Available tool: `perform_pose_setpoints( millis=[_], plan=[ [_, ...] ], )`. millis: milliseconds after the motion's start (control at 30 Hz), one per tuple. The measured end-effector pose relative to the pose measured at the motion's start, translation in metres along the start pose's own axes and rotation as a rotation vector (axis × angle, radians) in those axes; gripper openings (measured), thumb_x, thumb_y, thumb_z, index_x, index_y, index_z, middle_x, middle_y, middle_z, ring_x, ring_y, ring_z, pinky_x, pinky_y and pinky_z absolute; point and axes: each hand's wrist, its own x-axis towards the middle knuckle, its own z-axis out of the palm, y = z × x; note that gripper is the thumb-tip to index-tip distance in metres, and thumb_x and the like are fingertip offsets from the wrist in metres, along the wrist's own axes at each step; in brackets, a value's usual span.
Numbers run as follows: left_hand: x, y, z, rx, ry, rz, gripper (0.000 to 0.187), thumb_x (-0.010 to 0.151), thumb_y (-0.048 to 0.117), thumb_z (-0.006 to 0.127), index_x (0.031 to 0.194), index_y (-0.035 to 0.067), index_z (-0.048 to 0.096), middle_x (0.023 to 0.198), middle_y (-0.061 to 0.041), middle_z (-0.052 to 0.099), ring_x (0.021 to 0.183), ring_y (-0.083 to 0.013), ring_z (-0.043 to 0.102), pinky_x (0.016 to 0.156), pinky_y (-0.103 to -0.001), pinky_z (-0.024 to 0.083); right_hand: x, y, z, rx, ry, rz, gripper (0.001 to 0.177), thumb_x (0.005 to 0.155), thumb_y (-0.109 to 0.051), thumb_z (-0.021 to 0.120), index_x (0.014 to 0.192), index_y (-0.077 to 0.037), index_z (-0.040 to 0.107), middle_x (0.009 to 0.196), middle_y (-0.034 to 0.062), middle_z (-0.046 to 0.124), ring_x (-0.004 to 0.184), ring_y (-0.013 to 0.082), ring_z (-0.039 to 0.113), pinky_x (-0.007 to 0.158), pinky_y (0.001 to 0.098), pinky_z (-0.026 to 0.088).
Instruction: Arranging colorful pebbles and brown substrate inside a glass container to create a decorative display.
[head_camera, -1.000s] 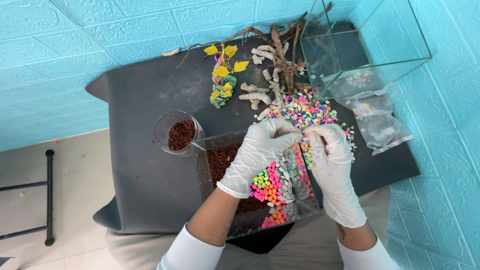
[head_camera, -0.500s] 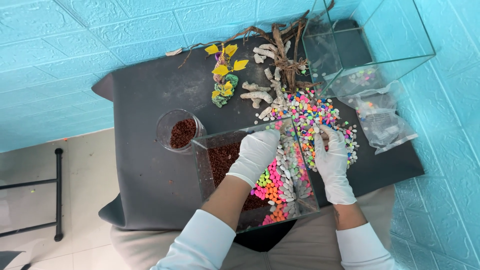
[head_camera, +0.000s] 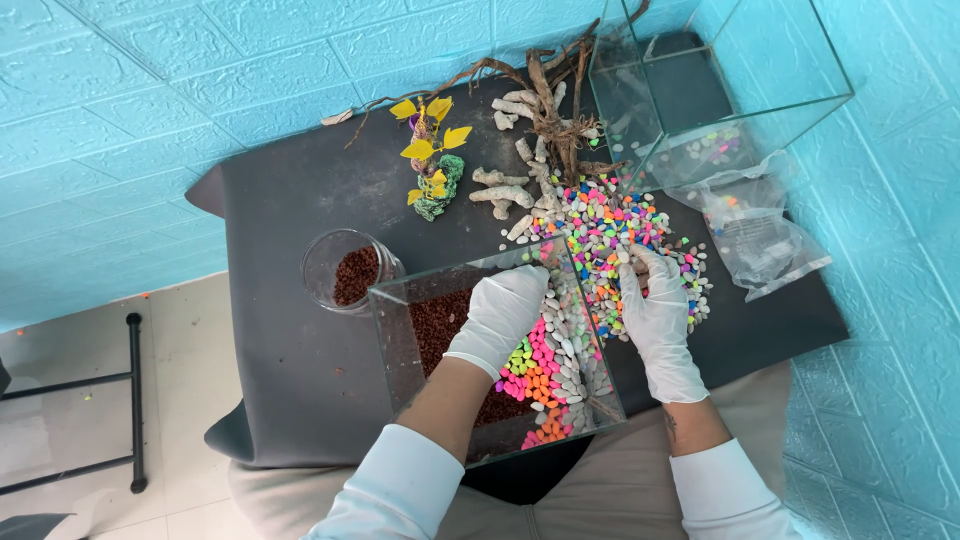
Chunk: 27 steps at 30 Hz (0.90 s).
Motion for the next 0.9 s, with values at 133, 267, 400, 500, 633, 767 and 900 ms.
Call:
perform_pose_setpoints(
  millis=[133,267,400,500,633,767,900],
  plan=[
    [-0.002,0.0,-0.006,-0.072,-0.036,-0.017,0.007,0.089,0.011,0.059,0.092,0.012,0.065,0.08,-0.008,0.073,0.065,-0.0294,0.071,0.058,-0.042,0.057,0.001,0.001,0.0,0.025,-0.004,0.015,0.028,0.099,-0.011,0.075,0.127,-0.009,0.072,0.098,0.0086,0.064,0.081,0.0254,0.066,0.066,0.0294,0.053],
    [-0.002,-0.002,0.0,-0.067,0.058,-0.004,0.007,0.086,0.008,0.061,0.089,0.012,0.065,0.077,-0.007,0.072,0.061,-0.0299,0.07,0.054,-0.042,0.055,0.001,0.0,-0.004,0.078,0.023,0.06,0.026,0.1,-0.01,0.072,0.127,-0.011,0.072,0.098,0.006,0.062,0.084,0.0217,0.064,0.069,0.0277,0.052],
    [-0.002,0.001,-0.006,0.009,0.007,0.008,0.009,0.086,0.009,0.061,0.085,0.013,0.069,0.074,-0.006,0.072,0.058,-0.0287,0.069,0.049,-0.041,0.055,0.006,-0.003,-0.017,0.043,0.056,0.032,0.026,0.103,-0.004,0.065,0.128,-0.009,0.071,0.101,0.0101,0.059,0.09,0.026,0.061,0.075,0.031,0.05],
    [-0.002,0.003,-0.01,0.031,0.046,0.015,0.007,0.085,0.007,0.063,0.084,0.012,0.068,0.071,-0.007,0.071,0.053,-0.0278,0.067,0.046,-0.04,0.054,0.014,-0.012,-0.029,0.03,0.059,0.118,0.025,0.104,-0.001,0.061,0.123,-0.011,0.073,0.104,0.0133,0.059,0.096,0.0279,0.062,0.082,0.0334,0.05],
    [-0.002,0.008,-0.033,0.087,0.118,0.062,0.006,0.086,0.008,0.061,0.086,0.011,0.066,0.069,-0.006,0.069,0.045,-0.0249,0.063,0.039,-0.039,0.049,0.014,-0.002,-0.038,0.067,-0.035,0.232,0.019,0.102,-0.009,0.068,0.117,-0.02,0.076,0.104,0.0054,0.063,0.093,0.0237,0.065,0.079,0.0303,0.052],
    [-0.006,0.01,-0.058,0.075,0.208,0.118,0.021,0.094,0.02,0.058,0.109,0.01,0.067,0.073,-0.005,0.069,0.045,-0.0257,0.06,0.039,-0.038,0.045,0.011,0.002,-0.039,-0.127,-0.389,0.311,0.014,0.09,-0.019,0.077,0.102,-0.024,0.079,0.105,0.0013,0.071,0.094,0.0225,0.071,0.082,0.0333,0.056],
    [-0.009,-0.005,-0.047,-0.374,0.207,0.041,0.022,0.09,0.048,0.064,0.089,0.027,0.069,0.081,0.003,0.075,0.086,-0.0256,0.074,0.074,-0.037,0.06,0.007,-0.019,-0.034,-0.804,-0.529,0.146,0.025,0.094,-0.051,0.065,0.112,-0.038,0.076,0.113,-0.0053,0.072,0.106,0.0194,0.071,0.094,0.0341,0.055]
  ],
)
